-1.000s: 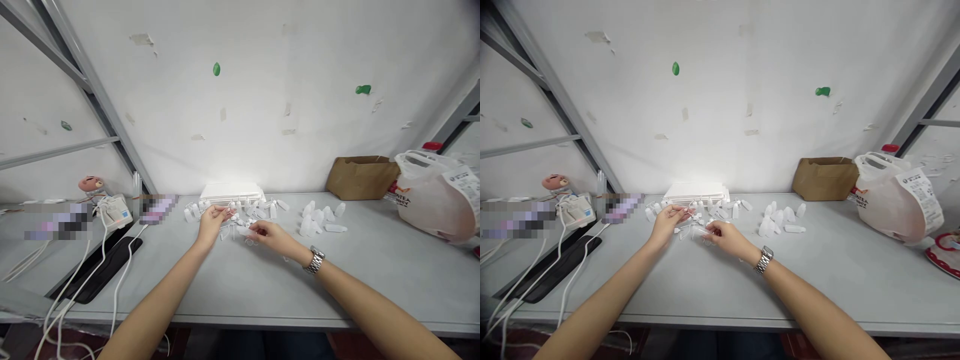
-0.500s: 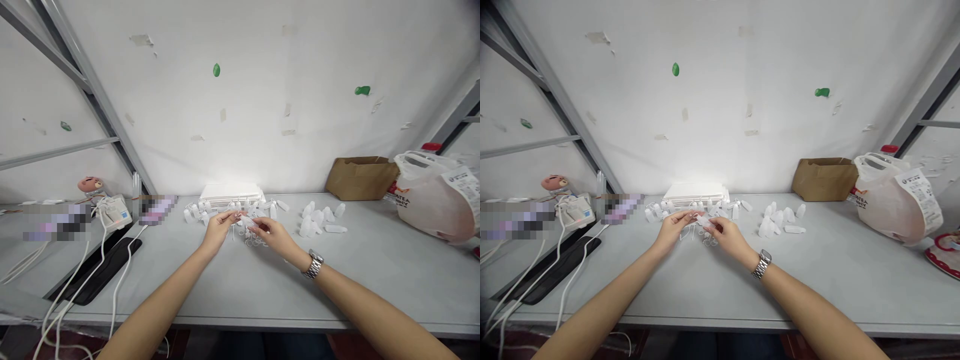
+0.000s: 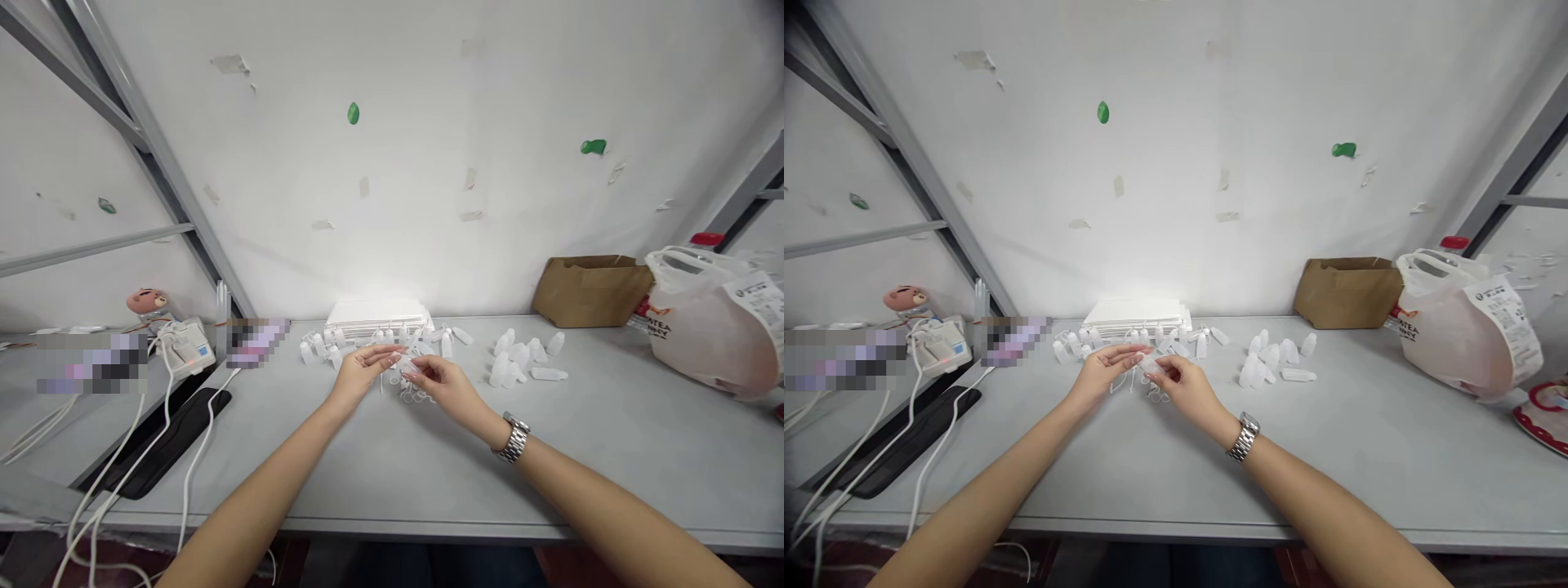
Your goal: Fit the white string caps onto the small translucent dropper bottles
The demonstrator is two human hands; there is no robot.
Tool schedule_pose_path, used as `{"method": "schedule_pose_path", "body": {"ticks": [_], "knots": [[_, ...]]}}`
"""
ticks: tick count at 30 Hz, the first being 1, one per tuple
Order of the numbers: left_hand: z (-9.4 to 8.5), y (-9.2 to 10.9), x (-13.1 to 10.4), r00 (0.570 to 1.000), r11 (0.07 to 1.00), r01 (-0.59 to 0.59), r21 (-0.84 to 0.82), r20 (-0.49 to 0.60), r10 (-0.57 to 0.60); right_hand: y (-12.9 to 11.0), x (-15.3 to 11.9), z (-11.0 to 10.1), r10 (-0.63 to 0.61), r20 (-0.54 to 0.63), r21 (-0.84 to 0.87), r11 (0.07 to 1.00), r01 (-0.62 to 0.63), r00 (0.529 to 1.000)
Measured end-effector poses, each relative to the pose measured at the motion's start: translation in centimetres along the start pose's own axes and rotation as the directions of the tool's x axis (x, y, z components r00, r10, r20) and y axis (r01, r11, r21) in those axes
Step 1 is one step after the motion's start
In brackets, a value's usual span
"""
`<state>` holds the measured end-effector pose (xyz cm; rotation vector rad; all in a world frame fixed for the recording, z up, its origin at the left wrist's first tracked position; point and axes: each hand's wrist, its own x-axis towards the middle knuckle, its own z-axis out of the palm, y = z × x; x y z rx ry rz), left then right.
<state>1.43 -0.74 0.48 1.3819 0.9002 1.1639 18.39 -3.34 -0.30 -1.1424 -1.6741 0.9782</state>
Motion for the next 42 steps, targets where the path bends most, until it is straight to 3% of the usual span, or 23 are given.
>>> {"method": "schedule_pose_path", "body": {"ticks": [6, 12, 23, 29, 37, 42], "knots": [[-0.35, 0.41, 0.19, 0.998, 0.999, -0.02, 0.038, 0.058, 0.018, -0.06, 0.34, -0.34, 0.049, 0.214, 0.291, 0.95, -0.112, 0.976], [-0.08, 0.67, -0.13, 0.995, 1.0, -0.013, -0.013, 0.096, 0.014, 0.31, 0.58, -0.37, 0.071, 0.309, 0.561, 0.791, -0.242, 0.948], [-0.34, 0.32, -0.01, 0.999, 0.999, 0.02, -0.025, 0.044, -0.019, 0.64, 0.55, -0.34, 0.043, 0.304, 0.445, 0.877, -0.182, 0.952], [-0.33, 0.19, 0.09, 0.997, 0.998, 0.037, -0.048, 0.066, -0.034, 0.11, 0.35, -0.25, 0.047, 0.24, 0.397, 0.907, -0.142, 0.97], [-0.35, -0.25, 0.11, 0.997, 0.998, 0.051, -0.045, 0.066, -0.048, 0.47, 0.33, 0.0, 0.051, 0.337, 0.599, 0.759, -0.256, 0.94], [-0.15, -0.14, 0.02, 0.997, 0.994, 0.065, -0.093, 0.046, -0.061, 0.29, 0.4, -0.15, 0.023, 0.355, 0.607, 0.754, -0.249, 0.934]]}}
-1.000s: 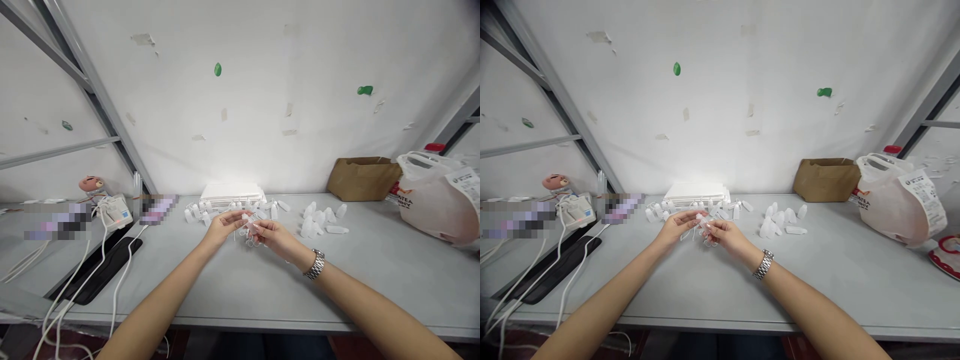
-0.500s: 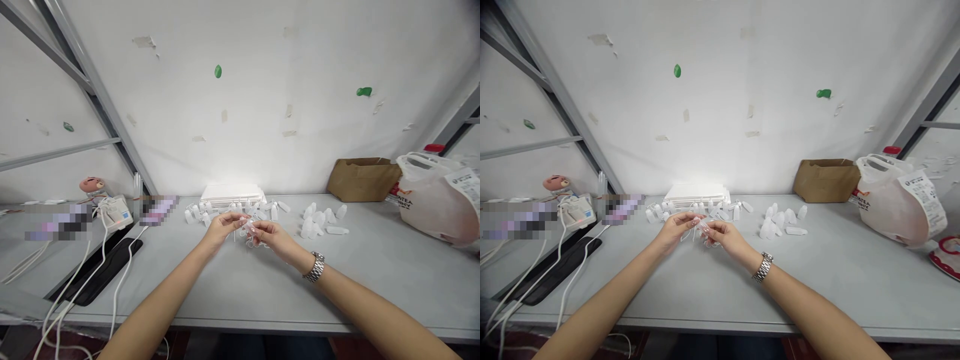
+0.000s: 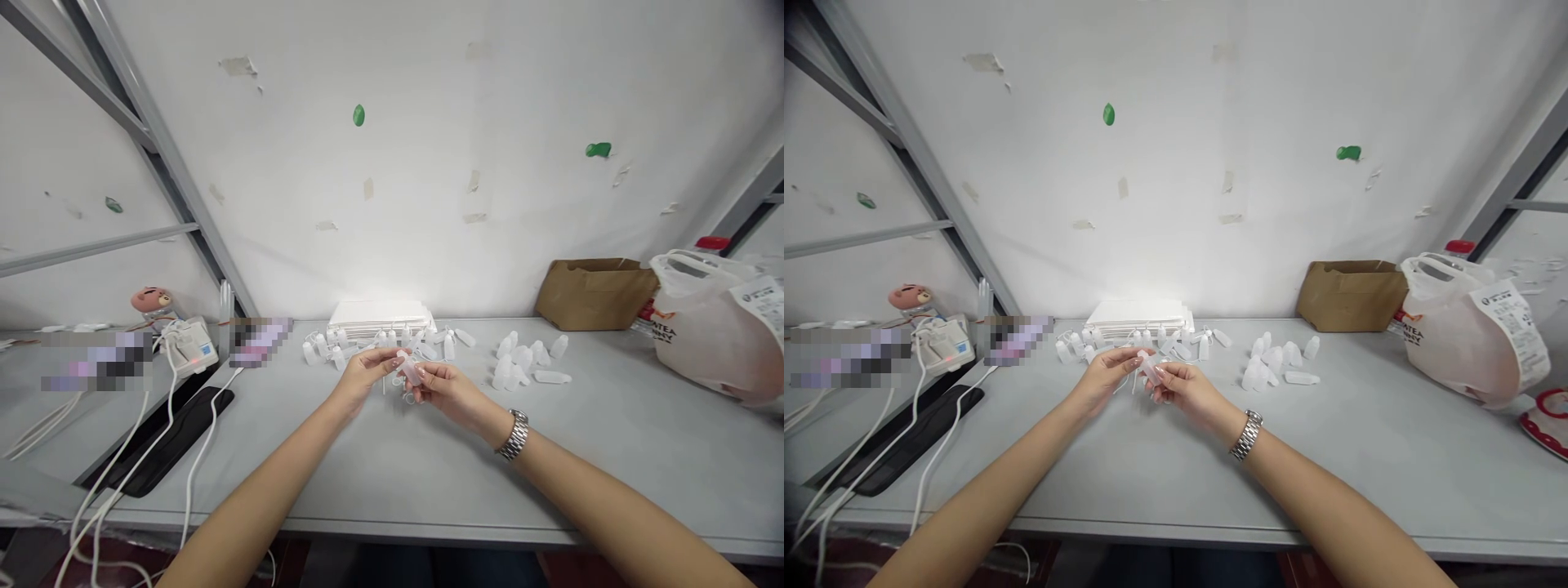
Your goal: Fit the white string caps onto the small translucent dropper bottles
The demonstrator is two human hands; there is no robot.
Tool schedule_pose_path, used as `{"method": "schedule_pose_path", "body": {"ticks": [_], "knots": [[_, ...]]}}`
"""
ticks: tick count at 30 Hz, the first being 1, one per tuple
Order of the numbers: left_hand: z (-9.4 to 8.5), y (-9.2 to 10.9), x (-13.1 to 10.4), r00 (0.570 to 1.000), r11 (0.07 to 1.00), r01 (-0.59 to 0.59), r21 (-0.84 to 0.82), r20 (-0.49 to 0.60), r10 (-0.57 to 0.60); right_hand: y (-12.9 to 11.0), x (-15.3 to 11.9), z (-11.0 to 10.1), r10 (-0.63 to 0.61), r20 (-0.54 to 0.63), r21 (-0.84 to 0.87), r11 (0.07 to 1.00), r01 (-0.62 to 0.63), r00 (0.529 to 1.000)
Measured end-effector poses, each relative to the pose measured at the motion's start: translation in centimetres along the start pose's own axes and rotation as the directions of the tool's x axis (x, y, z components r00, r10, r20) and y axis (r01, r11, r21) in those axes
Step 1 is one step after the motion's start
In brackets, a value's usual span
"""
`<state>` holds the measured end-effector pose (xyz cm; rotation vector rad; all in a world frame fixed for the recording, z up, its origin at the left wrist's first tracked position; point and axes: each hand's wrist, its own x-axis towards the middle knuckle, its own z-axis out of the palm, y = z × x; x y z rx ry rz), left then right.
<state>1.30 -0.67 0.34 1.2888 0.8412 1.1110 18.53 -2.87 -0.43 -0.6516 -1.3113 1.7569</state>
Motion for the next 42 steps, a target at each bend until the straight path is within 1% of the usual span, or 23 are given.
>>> {"method": "schedule_pose_path", "body": {"ticks": [2, 4, 5, 6, 7, 8, 9, 11, 13, 16, 18, 20, 22, 25, 30, 32, 34, 35, 37, 38, 39, 40, 42], "knots": [[0.0, 0.1, 0.0, 0.999, 0.999, -0.032, -0.025, -0.043, 0.031, -0.2, -0.1, -0.1, -0.021, -0.005, -0.024, 1.0, 0.021, 1.0], [-0.2, 0.2, 0.2, 0.986, 0.998, -0.066, -0.008, -0.151, 0.064, -0.4, -0.1, -0.2, -0.043, -0.029, -0.048, 0.998, 0.042, 0.999], [-0.3, 0.2, 0.2, 0.973, 0.997, -0.074, 0.021, -0.219, 0.077, -0.5, -0.2, -0.3, -0.055, -0.046, -0.062, 0.997, 0.052, 0.997], [-0.4, 0.1, 0.3, 0.958, 0.996, -0.07, 0.055, -0.276, 0.083, -0.5, -0.2, -0.3, -0.065, -0.064, -0.08, 0.995, 0.059, 0.996], [-0.5, 0.1, 0.4, 0.948, 0.995, -0.054, 0.088, -0.309, 0.078, -0.5, -0.2, -0.4, -0.074, -0.082, -0.102, 0.993, 0.066, 0.994], [-0.6, 0.0, 0.4, 0.949, 0.994, -0.026, 0.11, -0.31, 0.059, -0.5, -0.2, -0.4, -0.084, -0.097, -0.128, 0.989, 0.071, 0.992], [-0.6, -0.1, 0.4, 0.958, 0.993, 0.012, 0.121, -0.284, 0.023, -0.5, -0.2, -0.4, -0.092, -0.109, -0.158, 0.985, 0.074, 0.99], [-0.5, -0.1, 0.4, 0.978, 0.987, 0.094, 0.128, -0.197, -0.068, -0.6, -0.2, -0.4, -0.105, -0.108, -0.224, 0.971, 0.079, 0.989], [-0.3, -0.1, 0.3, 0.984, 0.982, 0.144, 0.126, -0.127, -0.128, -0.6, -0.2, -0.2, -0.108, -0.075, -0.286, 0.955, 0.082, 0.991], [-0.2, 0.0, 0.2, 0.985, 0.984, 0.169, 0.057, -0.035, -0.167, -0.6, -0.3, 0.3, -0.079, -0.018, -0.35, 0.934, 0.068, 0.997], [-0.2, 0.2, 0.1, 0.982, 0.982, 0.188, -0.016, 0.021, -0.187, -0.4, -0.3, 0.5, -0.062, 0.0, -0.373, 0.926, 0.058, 0.998], [-0.4, 0.4, 0.2, 0.979, 0.976, 0.199, -0.085, 0.052, -0.195, -0.2, -0.3, 0.6, -0.043, 0.006, -0.389, 0.92, 0.042, 0.999], [-0.6, 0.5, 0.2, 0.976, 0.966, 0.214, -0.148, 0.068, -0.206, -0.1, -0.3, 0.6, -0.021, 0.01, -0.397, 0.918, 0.023, 1.0], [-0.8, 0.7, 0.3, 0.972, 0.947, 0.235, -0.218, 0.055, -0.229, 0.0, -0.3, 0.7, 0.0, 0.027, -0.412, 0.911, 0.011, 1.0], [-1.1, 0.6, 0.5, 0.978, 0.946, 0.196, -0.257, -0.022, -0.208, -0.1, -0.5, 0.9, 0.028, 0.06, -0.419, 0.908, 0.0, 0.998], [-1.3, 0.6, 0.6, 0.977, 0.953, 0.184, -0.241, -0.059, -0.203, -0.2, -0.6, 0.9, 0.035, 0.071, -0.414, 0.91, -0.002, 0.997], [-1.7, 0.6, 0.8, 0.977, 0.972, 0.175, -0.157, -0.094, -0.191, -0.2, -0.6, 0.9, 0.019, 0.064, -0.401, 0.916, 0.008, 0.998], [-1.9, 0.6, 0.9, 0.977, 0.983, 0.167, -0.08, -0.12, -0.176, -0.3, -0.6, 0.8, 0.001, 0.054, -0.388, 0.921, 0.02, 0.999], [-2.4, 0.6, 1.1, 0.977, 0.979, 0.147, 0.142, -0.176, -0.121, -0.4, -0.5, 0.6, -0.045, 0.03, -0.357, 0.933, 0.053, 0.999], [-2.7, 0.6, 1.2, 0.976, 0.951, 0.137, 0.278, -0.201, -0.081, -0.4, -0.5, 0.4, -0.068, 0.016, -0.337, 0.939, 0.069, 0.998], [-2.9, 0.6, 1.3, 0.976, 0.897, 0.127, 0.423, -0.217, -0.036, -0.4, -0.5, 0.2, -0.088, 0.0, -0.318, 0.945, 0.084, 0.996], [-3.1, 0.7, 1.3, 0.973, 0.815, 0.12, 0.566, -0.23, 0.017, -0.5, -0.4, 0.0, -0.105, -0.016, -0.299, 0.949, 0.095, 0.994], [-3.5, 0.8, 1.2, 0.961, 0.586, 0.141, 0.798, -0.252, 0.111, -0.6, -0.4, -0.3, -0.13, -0.048, -0.267, 0.957, 0.112, 0.99]]}}
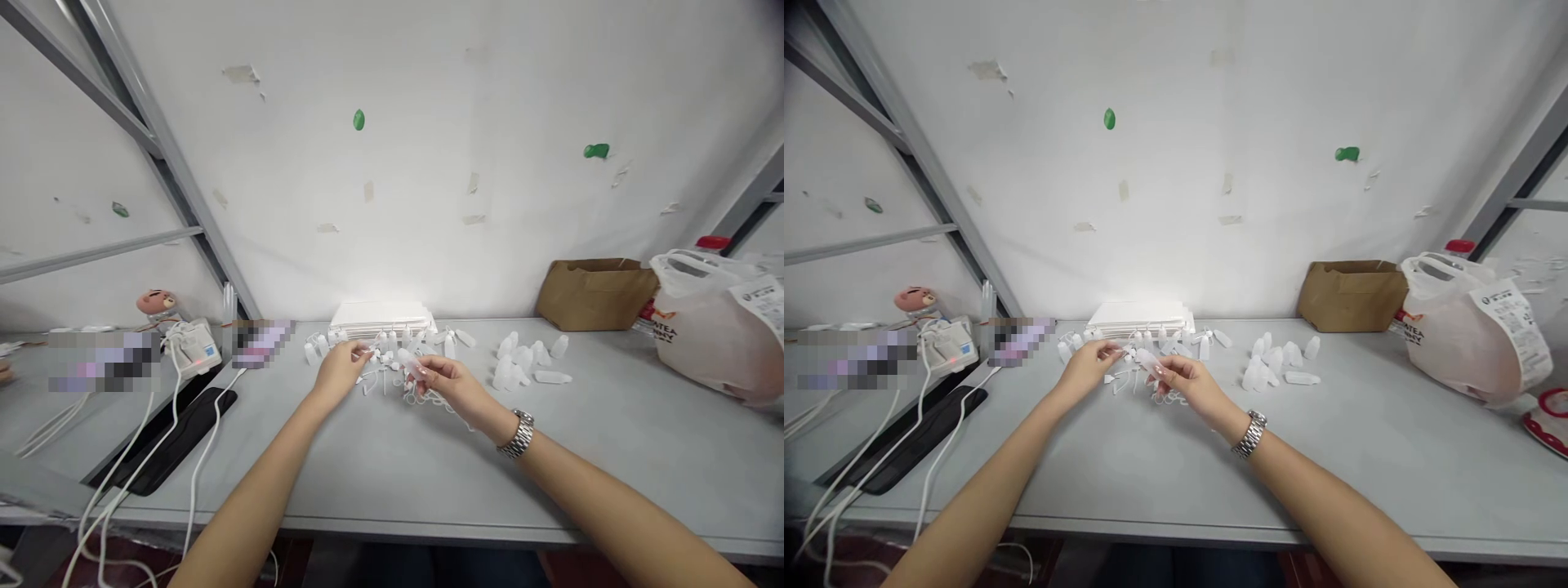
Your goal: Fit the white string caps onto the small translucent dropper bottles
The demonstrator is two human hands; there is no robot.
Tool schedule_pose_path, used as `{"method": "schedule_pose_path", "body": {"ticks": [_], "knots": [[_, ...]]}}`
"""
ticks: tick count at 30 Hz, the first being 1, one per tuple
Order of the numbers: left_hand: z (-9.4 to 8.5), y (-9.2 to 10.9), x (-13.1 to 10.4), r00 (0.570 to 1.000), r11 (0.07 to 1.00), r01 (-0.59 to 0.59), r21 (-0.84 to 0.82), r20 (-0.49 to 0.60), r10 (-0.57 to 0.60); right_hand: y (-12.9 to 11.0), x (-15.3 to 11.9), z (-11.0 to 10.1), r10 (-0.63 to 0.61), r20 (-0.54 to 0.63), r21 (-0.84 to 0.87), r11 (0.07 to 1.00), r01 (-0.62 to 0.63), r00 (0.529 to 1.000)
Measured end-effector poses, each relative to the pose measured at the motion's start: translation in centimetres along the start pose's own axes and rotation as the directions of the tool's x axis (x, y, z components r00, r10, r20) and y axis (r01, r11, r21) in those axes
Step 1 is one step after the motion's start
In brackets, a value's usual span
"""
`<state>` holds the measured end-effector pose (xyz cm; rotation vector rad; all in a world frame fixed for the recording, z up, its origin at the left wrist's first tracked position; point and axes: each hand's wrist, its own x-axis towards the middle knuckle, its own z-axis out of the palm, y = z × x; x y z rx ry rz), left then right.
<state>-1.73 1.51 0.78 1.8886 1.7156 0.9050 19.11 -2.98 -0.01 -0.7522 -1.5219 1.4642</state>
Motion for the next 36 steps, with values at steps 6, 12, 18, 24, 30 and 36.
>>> {"method": "schedule_pose_path", "body": {"ticks": [6, 12, 18, 24, 30, 36], "knots": [[-1.3, -1.2, -0.2, 0.984, 0.913, 0.031, 0.406, 0.146, -0.098, 0.0, 0.1, -0.3, -0.014, -0.059, 0.033, 0.999, 0.016, 0.998], [-0.8, -2.3, 0.1, 0.97, 0.905, -0.024, 0.424, 0.23, -0.082, 0.1, 0.0, -0.2, 0.0, -0.045, 0.04, 0.999, 0.001, 0.999], [0.0, -1.6, -0.3, 0.968, 0.907, -0.083, 0.413, 0.248, -0.025, 0.3, 0.1, -0.2, 0.0, -0.037, 0.041, 0.999, 0.001, 0.999], [0.2, -2.3, -0.1, 0.958, 0.903, -0.169, 0.396, 0.282, 0.056, 0.2, 0.1, -0.1, 0.004, -0.049, 0.021, 1.0, -0.003, 0.999], [0.3, -3.0, 0.0, 0.95, 0.88, -0.221, 0.421, 0.298, 0.096, 0.1, 0.1, 0.0, 0.016, -0.059, 0.025, 1.0, -0.014, 0.998], [0.2, -1.9, -0.2, 0.97, 0.9, -0.227, 0.371, 0.168, 0.175, 0.1, 0.1, 0.0, 0.004, -0.058, 0.025, 1.0, -0.003, 0.998]]}}
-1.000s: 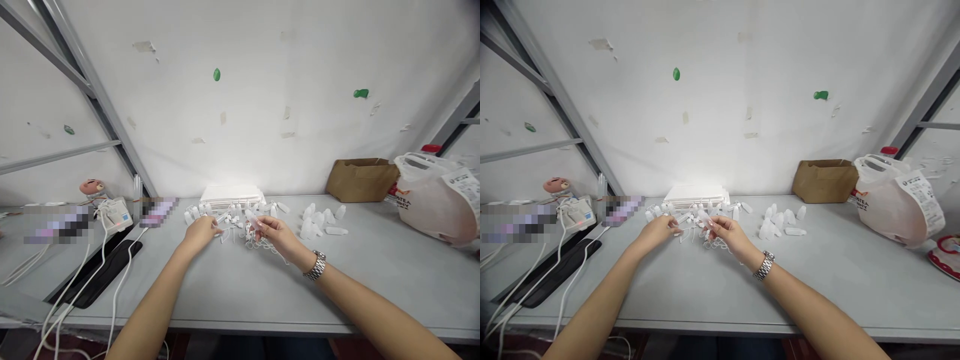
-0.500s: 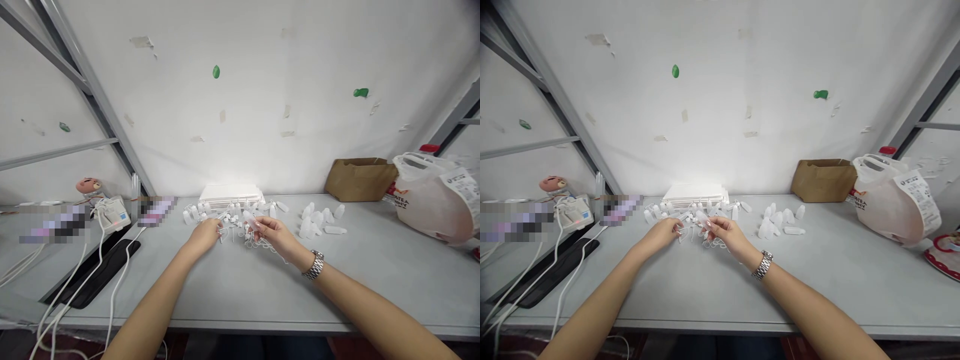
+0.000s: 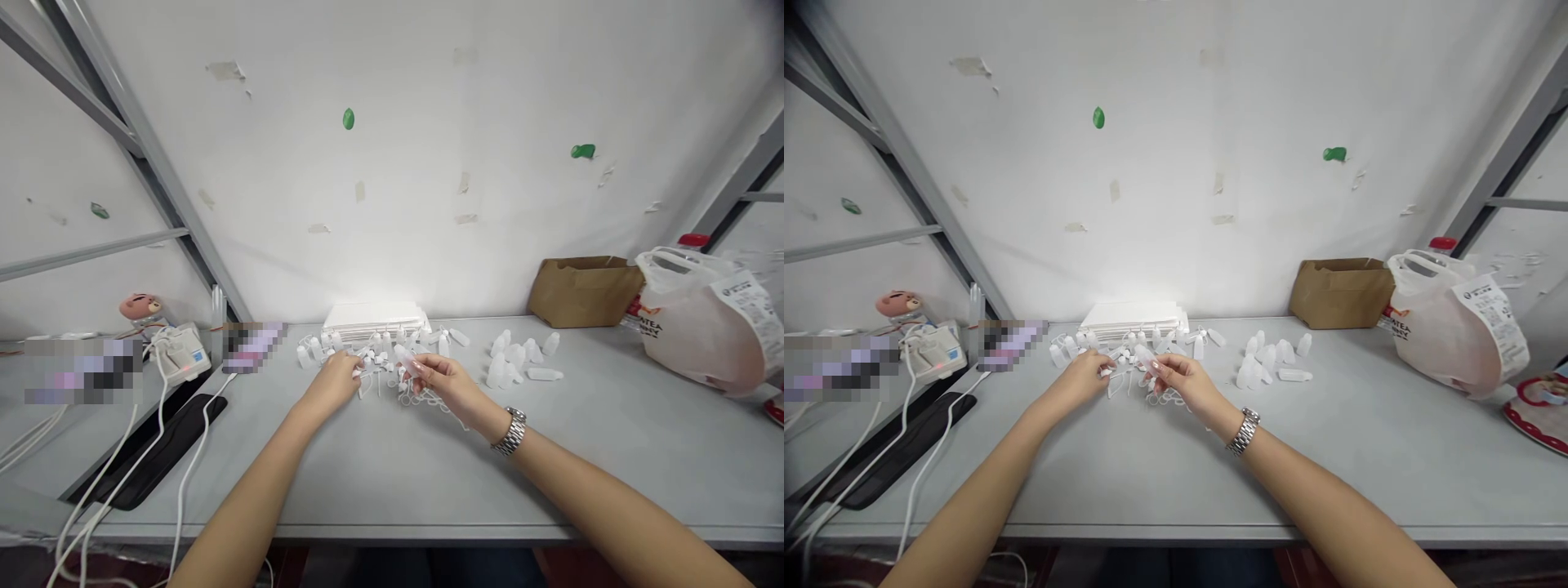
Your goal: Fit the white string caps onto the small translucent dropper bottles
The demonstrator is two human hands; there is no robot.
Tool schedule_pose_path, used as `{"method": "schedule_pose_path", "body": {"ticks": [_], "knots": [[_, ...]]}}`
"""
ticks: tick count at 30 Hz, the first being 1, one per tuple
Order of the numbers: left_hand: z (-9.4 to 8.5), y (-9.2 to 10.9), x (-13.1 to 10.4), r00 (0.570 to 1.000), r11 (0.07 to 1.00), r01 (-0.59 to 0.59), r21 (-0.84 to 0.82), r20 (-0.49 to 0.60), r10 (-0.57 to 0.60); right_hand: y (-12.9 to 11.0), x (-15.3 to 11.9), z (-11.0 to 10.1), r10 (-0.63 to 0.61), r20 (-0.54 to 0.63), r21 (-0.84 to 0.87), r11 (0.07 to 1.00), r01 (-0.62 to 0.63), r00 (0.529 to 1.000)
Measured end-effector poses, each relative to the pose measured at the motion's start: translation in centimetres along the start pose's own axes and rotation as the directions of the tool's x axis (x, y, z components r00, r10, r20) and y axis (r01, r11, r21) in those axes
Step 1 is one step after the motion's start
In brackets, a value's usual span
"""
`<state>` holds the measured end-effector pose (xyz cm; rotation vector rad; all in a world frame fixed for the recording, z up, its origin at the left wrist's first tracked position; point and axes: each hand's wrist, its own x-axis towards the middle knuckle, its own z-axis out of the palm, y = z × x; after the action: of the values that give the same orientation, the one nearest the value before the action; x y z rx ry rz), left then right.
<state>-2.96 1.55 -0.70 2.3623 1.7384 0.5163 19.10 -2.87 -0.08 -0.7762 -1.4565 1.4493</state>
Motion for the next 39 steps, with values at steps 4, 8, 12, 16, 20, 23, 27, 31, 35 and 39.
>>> {"method": "schedule_pose_path", "body": {"ticks": [4, 8, 12, 16, 20, 23, 27, 31, 35, 39], "knots": [[-1.0, 1.1, 0.2, 0.984, 0.947, -0.022, -0.322, -0.173, -0.036, -0.1, 0.0, 0.1, 0.009, -0.022, -0.028, 1.0, -0.009, 1.0], [-1.8, 2.3, 0.1, 0.984, 0.555, 0.015, -0.832, -0.085, -0.154, -0.3, 0.1, 0.3, 0.031, -0.084, -0.09, 0.995, -0.038, 0.996], [-1.7, 3.4, -0.2, 0.983, 0.162, 0.137, -0.977, 0.114, -0.144, -0.4, 0.1, 0.7, 0.035, -0.081, -0.136, 0.99, -0.046, 0.996], [-1.1, 4.2, -0.5, 0.974, 0.025, 0.2, -0.979, 0.196, -0.115, -0.2, 0.1, 0.9, 0.05, -0.072, -0.145, 0.988, -0.06, 0.996], [-1.0, 4.6, -0.8, 0.984, 0.075, 0.173, -0.982, 0.169, -0.063, 0.0, 0.0, 0.8, 0.034, -0.046, -0.149, 0.988, -0.041, 0.998], [-0.9, 4.5, -0.7, 0.986, 0.115, 0.163, -0.98, 0.157, -0.063, 0.0, 0.0, 0.8, 0.032, -0.052, -0.159, 0.987, -0.039, 0.998], [-0.7, 4.2, -0.5, 0.991, 0.171, 0.129, -0.977, 0.12, -0.059, 0.1, 0.0, 0.8, 0.013, -0.073, -0.173, 0.985, -0.026, 0.997], [-0.5, 4.2, -0.4, 0.996, 0.216, 0.073, -0.974, 0.062, -0.058, 0.5, -0.1, 0.8, -0.025, -0.102, -0.232, 0.973, 0.001, 0.995], [-0.5, 4.3, -0.5, 0.996, 0.178, 0.081, -0.981, 0.073, -0.052, 0.2, -0.4, 0.9, -0.141, -0.14, -0.411, 0.909, 0.071, 0.98], [-0.8, 4.7, -0.8, 0.998, 0.203, 0.059, -0.977, 0.051, -0.047, -0.4, -0.8, 1.0, -0.275, -0.138, -0.551, 0.82, 0.157, 0.951]]}}
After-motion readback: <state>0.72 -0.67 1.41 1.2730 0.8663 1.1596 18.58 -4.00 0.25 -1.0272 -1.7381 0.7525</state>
